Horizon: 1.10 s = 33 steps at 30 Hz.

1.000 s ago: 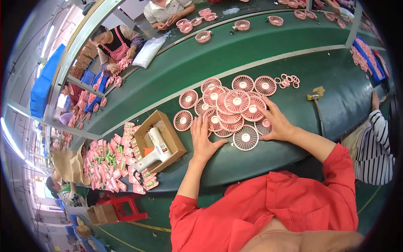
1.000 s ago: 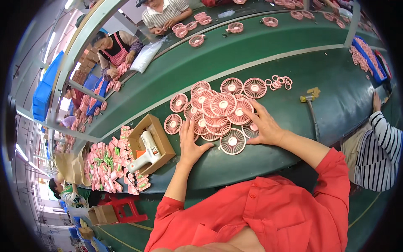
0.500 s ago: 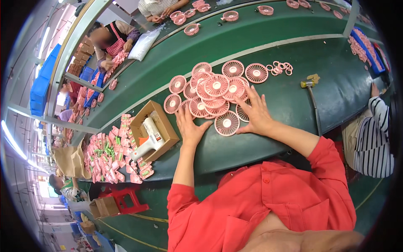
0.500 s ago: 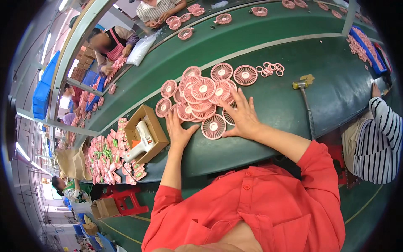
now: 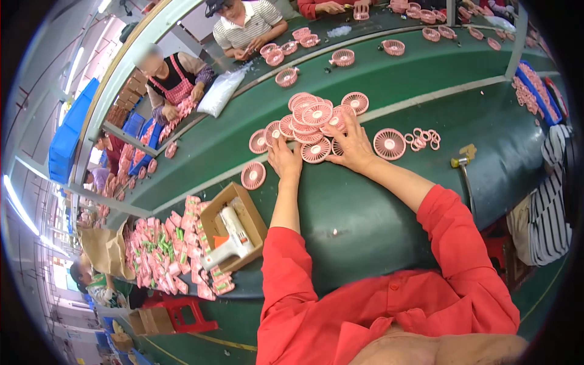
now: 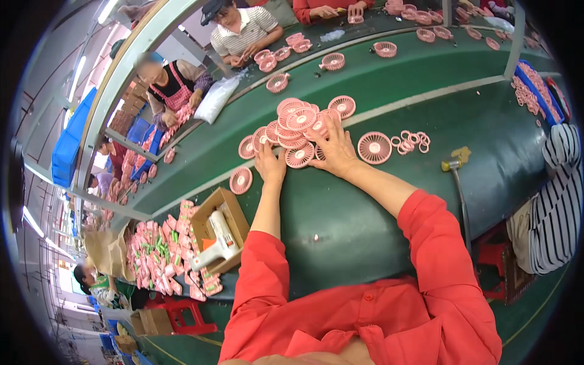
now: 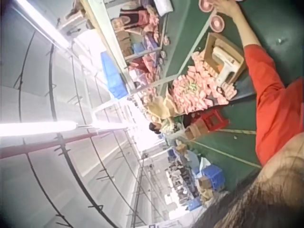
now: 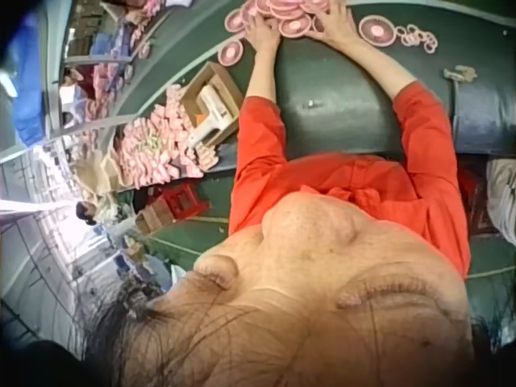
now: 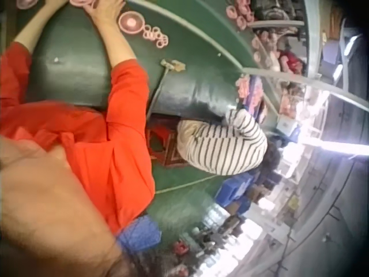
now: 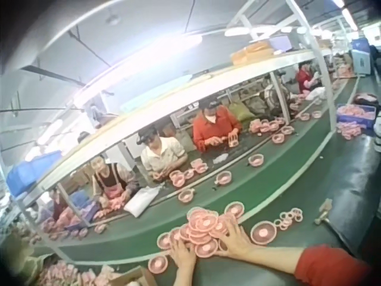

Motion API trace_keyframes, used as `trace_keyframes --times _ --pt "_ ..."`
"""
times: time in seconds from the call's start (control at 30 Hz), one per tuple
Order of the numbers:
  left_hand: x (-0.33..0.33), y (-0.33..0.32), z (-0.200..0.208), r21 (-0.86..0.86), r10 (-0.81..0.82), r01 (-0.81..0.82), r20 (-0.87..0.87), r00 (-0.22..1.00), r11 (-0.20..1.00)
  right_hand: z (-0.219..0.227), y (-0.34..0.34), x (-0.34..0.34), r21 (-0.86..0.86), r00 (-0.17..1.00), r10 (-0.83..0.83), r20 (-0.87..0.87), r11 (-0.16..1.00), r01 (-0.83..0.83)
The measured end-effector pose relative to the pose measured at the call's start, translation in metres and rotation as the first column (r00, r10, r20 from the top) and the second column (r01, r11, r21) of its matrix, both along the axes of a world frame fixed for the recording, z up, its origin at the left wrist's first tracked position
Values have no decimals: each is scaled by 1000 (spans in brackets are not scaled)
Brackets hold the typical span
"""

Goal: The person assembles fan covers by inserting small plastic rings into them by hand, tapping the pieces into place with a hammer, and gathering the assembled fan covers into a basket.

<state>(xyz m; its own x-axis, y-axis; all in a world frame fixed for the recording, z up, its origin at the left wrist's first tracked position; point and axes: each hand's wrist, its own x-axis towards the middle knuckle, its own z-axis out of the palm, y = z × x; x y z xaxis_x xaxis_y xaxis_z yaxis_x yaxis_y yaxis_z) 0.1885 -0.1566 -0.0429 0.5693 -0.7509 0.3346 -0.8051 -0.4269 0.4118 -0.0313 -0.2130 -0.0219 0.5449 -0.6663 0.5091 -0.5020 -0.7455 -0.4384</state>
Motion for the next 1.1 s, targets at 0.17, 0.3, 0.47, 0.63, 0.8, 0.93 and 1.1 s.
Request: trace_keyframes --times 0.17,0.3,0.47,0.63,0.8,0.93,1.1 --pt "6 -53 4 -183 103 -103 -13 995 978 -12 -70 46 -59 997 -72 14 996 73" --pt "5 -77 10 -292 -100 43 -180 979 956 -31 -130 81 -99 986 -157 49 982 161" --pt "1 -84 6 -322 -243 178 -174 954 930 0 -183 84 -254 932 -339 -128 920 299" --pt "25 -83 -7 -344 -107 104 10 994 933 68 -167 1 85 871 42 -489 996 0" --pt "8 -79 7 -302 26 -43 -60 998 952 107 -59 -87 261 452 220 -864 965 30" --pt "7 -75 4 -287 32 -45 -51 998 957 79 -40 -106 155 529 187 -828 982 -106" --pt "5 -70 3 -329 19 -37 -60 998 944 72 -50 -72 268 668 247 -702 961 -73"
